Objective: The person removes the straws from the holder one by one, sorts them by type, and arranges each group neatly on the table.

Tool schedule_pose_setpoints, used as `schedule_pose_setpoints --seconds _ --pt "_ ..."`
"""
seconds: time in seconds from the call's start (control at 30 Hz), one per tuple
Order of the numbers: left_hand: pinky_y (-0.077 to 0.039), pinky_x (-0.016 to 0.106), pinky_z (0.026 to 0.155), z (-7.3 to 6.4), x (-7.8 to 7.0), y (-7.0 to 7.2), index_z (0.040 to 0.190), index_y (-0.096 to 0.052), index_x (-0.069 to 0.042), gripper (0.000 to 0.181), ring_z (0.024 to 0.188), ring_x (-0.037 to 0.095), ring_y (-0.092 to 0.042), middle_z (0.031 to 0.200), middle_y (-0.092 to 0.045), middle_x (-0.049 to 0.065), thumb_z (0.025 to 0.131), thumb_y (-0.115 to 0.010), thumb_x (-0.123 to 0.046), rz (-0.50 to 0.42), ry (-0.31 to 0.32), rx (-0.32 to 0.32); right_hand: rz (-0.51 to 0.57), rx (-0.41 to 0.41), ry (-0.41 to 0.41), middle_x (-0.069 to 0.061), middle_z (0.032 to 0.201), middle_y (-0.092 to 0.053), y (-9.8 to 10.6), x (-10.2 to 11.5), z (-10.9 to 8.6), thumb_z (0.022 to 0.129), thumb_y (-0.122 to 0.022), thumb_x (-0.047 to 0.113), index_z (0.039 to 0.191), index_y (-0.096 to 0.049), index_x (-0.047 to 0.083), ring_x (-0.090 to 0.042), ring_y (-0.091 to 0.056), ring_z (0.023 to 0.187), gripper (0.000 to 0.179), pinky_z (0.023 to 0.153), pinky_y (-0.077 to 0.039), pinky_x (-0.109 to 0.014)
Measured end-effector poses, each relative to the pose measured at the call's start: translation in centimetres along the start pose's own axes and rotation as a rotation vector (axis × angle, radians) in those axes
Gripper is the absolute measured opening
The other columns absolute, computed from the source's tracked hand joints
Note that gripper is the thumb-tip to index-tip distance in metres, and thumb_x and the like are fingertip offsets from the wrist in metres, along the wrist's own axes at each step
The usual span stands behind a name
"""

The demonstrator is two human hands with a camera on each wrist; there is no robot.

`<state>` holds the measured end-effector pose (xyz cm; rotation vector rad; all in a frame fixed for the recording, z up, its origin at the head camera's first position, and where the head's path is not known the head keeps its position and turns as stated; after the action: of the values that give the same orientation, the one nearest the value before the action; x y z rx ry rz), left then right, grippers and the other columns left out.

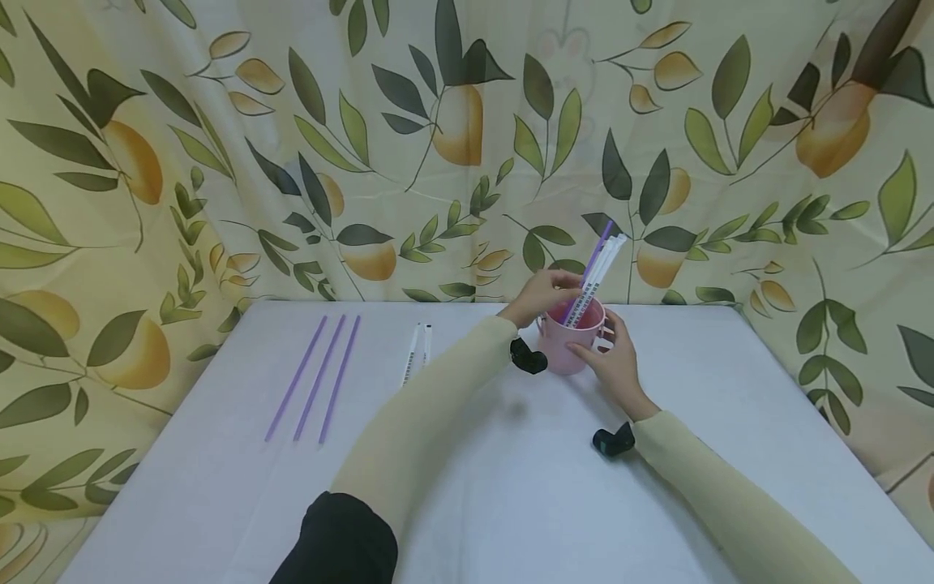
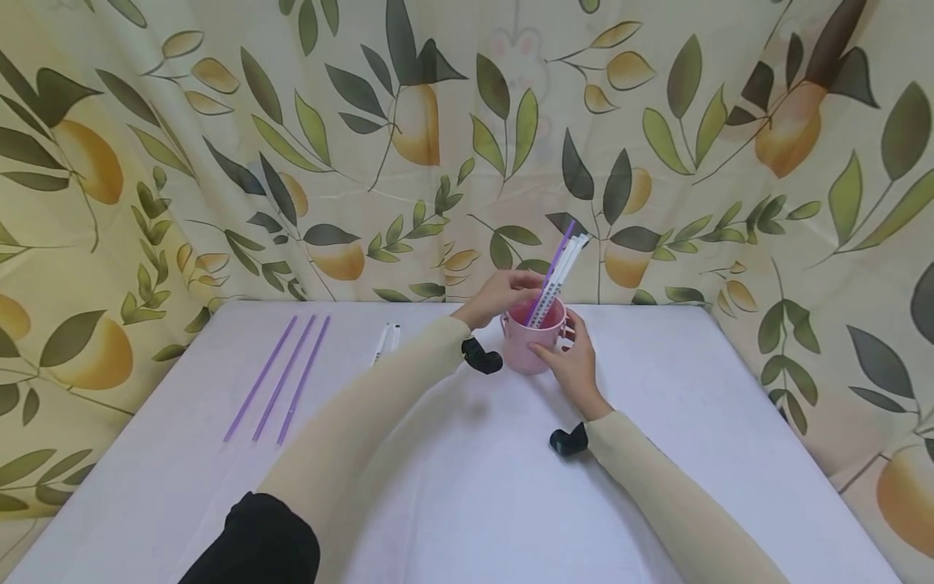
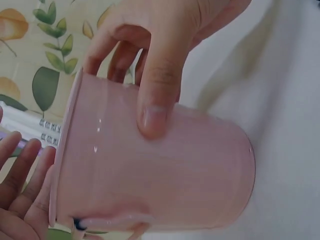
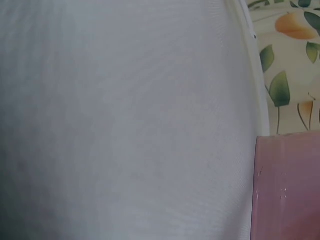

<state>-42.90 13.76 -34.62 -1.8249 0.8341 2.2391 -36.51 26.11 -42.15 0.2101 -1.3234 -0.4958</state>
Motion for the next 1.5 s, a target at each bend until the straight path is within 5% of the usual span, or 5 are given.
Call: schedule_pose_setpoints --seconds 0.2,0.8,1.03,1.2,1.5 --pt "-0.051 0.028 0.093 0.3 -0.1 -1.0 0.124 -0.060 -0.006 0.034 0.117 0.024 -0.057 0.124 -0.061 0.013 0.091 -0.060 -0.014 0.070 0.015 0.013 -0.002 -0.004 -0.001 -0.019 0.144 -0.037 0.0 -0.1 0.0 0.083 -0.072 0.021 0.147 -0.024 0.010 -0.038 -0.041 0.125 0.080 0.102 -0.041 -0.052" --pt "-0.051 0.026 0.093 0.3 -0.6 -1.9 0.127 -0.057 -0.005 0.036 0.114 0.023 -0.059 0.121 -0.063 0.013 0.091 -0.060 -0.015 0.151 0.040 0.006 -0.014 -0.003 0.033 -0.019 0.144 -0.038 0.1 0.1 0.1 0.082 -0.073 0.019 0.145 -0.026 0.008 -0.038 -0.042 0.124 0.079 0.100 -0.041 -0.052" --pt "-0.056 0.030 0.084 0.8 -0.3 -3.3 0.124 -0.058 0.001 0.035 0.103 0.029 -0.064 0.114 -0.065 0.019 0.091 -0.060 -0.010 0.090 0.036 0.098 0.012 -0.013 0.028 -0.021 0.143 -0.038 0.1 0.2 0.1 0.081 -0.073 0.016 0.145 -0.026 0.005 -0.039 -0.042 0.124 0.080 0.100 -0.041 -0.052" --pt "-0.056 0.038 0.086 0.7 -0.2 -4.2 0.117 -0.062 0.001 0.029 0.082 0.019 -0.063 0.104 -0.067 0.018 0.088 -0.063 -0.006 0.029 0.049 0.168 0.015 -0.012 0.011 -0.022 0.144 -0.037 0.1 0.1 0.0 0.081 -0.073 0.018 0.145 -0.024 0.003 -0.038 -0.042 0.123 0.082 0.100 -0.041 -0.050" --pt "-0.051 0.014 0.064 0.2 -0.6 -4.3 0.106 -0.065 0.002 0.021 0.071 0.004 -0.054 0.094 -0.067 0.012 0.087 -0.065 -0.006 0.075 0.011 0.220 -0.001 0.000 0.006 -0.021 0.143 -0.037 0.1 0.1 0.0 0.083 -0.072 0.019 0.145 -0.024 0.003 -0.038 -0.042 0.123 0.080 0.101 -0.041 -0.052"
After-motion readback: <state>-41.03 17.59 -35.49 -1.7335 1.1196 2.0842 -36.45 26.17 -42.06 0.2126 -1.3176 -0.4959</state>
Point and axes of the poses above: each hand's wrist, its own z-axis towards the middle knuckle, its own y-axis out of the back of the hand, x = y × z, the point moved 8 cm from there along z, towards the middle knuckle
